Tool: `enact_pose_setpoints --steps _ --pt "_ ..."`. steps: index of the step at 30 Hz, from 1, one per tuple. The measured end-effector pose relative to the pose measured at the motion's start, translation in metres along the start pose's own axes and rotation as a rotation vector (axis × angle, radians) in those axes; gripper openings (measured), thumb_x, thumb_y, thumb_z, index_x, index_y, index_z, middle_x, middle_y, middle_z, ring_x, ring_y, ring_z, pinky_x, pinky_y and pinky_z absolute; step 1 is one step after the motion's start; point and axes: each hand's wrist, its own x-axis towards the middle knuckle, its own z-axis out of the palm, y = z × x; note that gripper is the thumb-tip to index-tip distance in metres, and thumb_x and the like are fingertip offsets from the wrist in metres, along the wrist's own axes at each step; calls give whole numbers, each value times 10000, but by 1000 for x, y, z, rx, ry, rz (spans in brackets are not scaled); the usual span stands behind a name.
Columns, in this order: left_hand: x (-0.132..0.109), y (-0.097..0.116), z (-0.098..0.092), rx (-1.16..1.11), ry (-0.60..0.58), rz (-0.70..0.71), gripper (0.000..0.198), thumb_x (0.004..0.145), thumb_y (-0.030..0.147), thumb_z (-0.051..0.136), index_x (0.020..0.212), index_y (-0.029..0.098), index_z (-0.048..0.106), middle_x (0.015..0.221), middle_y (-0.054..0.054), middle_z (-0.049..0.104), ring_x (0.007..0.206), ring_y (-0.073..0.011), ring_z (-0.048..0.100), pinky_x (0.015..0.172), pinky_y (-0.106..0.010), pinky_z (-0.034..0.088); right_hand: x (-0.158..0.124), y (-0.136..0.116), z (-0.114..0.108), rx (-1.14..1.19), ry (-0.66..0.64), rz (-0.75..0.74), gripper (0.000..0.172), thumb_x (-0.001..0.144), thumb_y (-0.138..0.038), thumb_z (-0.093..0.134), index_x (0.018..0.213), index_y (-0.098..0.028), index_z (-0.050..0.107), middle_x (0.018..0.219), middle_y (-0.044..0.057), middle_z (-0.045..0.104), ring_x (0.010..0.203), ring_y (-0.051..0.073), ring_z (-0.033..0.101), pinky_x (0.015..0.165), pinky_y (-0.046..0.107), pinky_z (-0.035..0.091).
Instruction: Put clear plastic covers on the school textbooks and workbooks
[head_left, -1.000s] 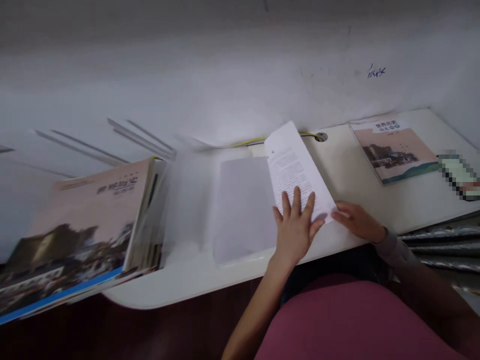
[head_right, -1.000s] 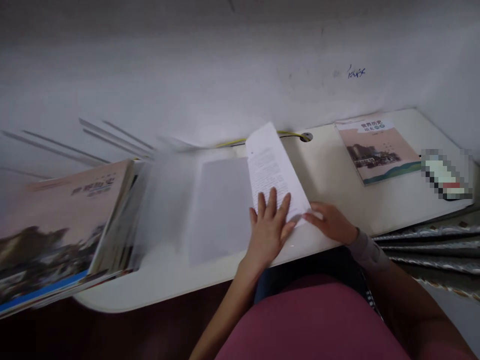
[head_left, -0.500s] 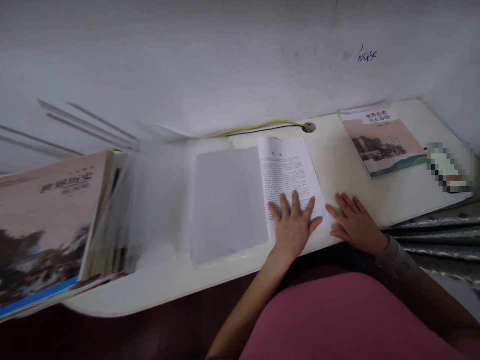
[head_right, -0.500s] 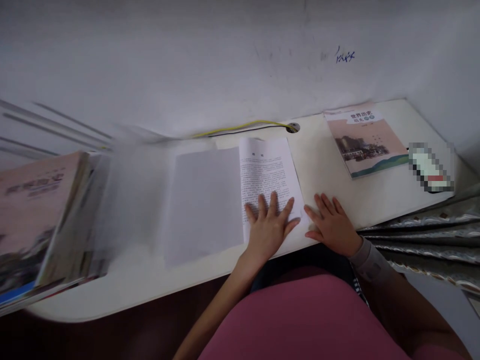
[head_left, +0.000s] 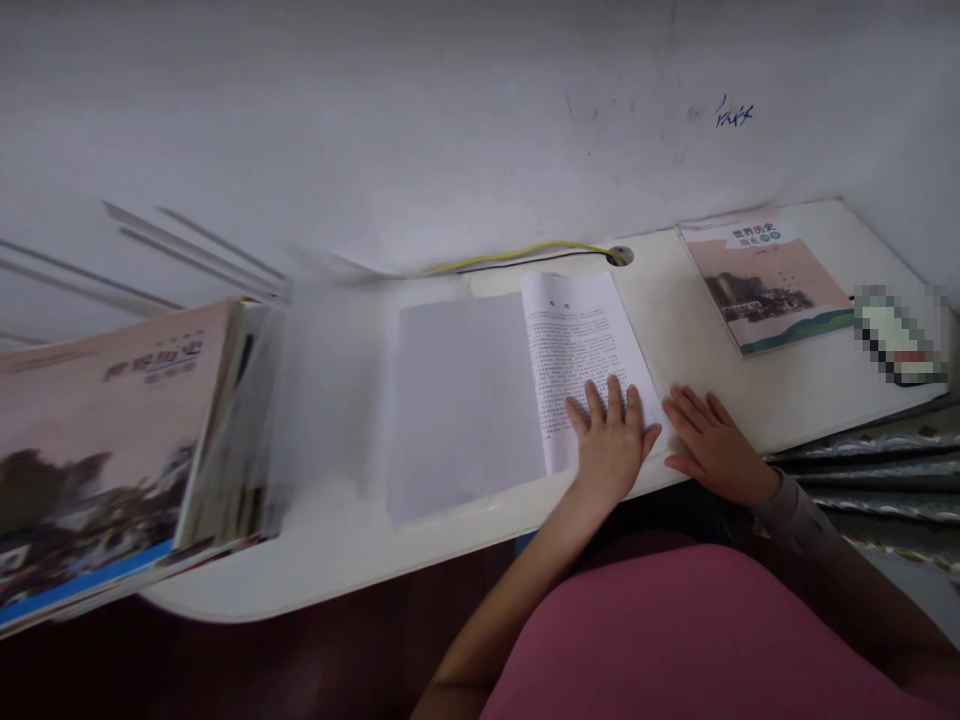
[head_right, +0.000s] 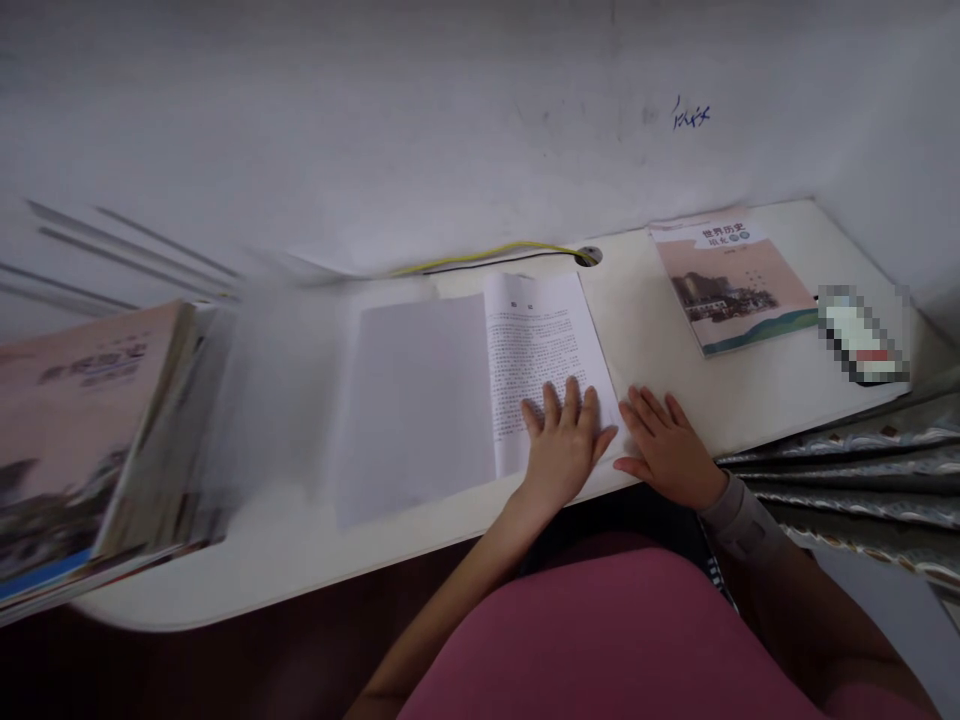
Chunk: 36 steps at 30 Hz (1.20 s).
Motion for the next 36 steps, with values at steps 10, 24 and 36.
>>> enact_pose_setpoints --steps 10,24,36 --pt "-6 4 -1 23 -2 27 613 911 491 438 1410 136 403 1480 -208 340 1362 -463 251 1042 -701 179 1 -2 3 -19 12 8 791 893 -621 345 1458 -71 287 1501 215 304 1410 314 233 1108 531 228" --pt "-21 2 -13 75 -19 131 528 931 419 441 1387 153 444 1457 -163 402 1331 -405 358 1046 -580 300 2 -4 1 -39 17 5 701 889 -594 404 1433 -152 374 1492 226 317 1399 338 252 1085 541 249" --pt "100 -53 -39 114 -287 421 485 965 341 329 1432 219 365 1522 -85 319 1386 -330 280 1077 -529 264 2 -4 2 -58 40 -1 629 892 -547 450 1402 -180 426 1488 220 328 1390 340 274 1077 540 270"
